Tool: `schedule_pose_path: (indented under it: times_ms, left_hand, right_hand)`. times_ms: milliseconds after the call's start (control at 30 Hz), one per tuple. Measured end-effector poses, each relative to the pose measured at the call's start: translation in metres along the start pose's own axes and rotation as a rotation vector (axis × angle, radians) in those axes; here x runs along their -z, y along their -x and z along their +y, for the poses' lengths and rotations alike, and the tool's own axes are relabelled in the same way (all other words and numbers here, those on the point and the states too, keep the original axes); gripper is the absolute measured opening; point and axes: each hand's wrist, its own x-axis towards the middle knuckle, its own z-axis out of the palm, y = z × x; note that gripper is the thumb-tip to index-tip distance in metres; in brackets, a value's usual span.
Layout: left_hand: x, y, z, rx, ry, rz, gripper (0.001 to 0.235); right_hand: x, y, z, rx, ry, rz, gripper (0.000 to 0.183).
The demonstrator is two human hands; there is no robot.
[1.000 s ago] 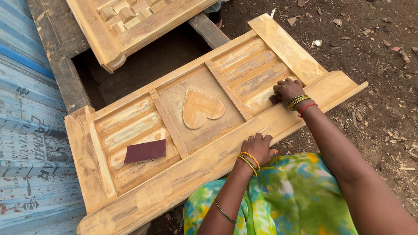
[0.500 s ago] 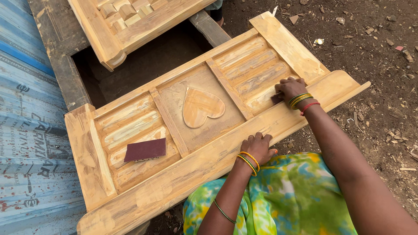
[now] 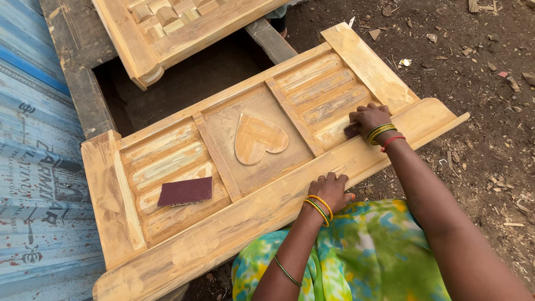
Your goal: The person sands a wooden board with a heart-shaped carving using a sanding block. They move the sanding block across the board's surface, focusing on the edges and the carved area.
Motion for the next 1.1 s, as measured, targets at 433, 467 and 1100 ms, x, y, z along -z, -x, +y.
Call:
schedule_pose_path:
  times_ms: [433,467,1100]
  left_hand:
    - [0.003,0.002,0.000,0.004,0.008,-0.034,0.056]
    - [0.002,0.003,0.002,0.002,-0.004,-0.037,0.057]
    - [-0.002,0.000,0.005,-0.014,-0.034,-0.046,0.058]
  right_hand:
    - [-0.008,0.004,-0.019,0.022,0.033,-0.042,0.016]
    - [-0.001,0.008,-0.014,-0.045,0.037,-0.039,0.015]
    - [-0.014,0.013,-0.038,0.044,0.017,-0.049,0.012]
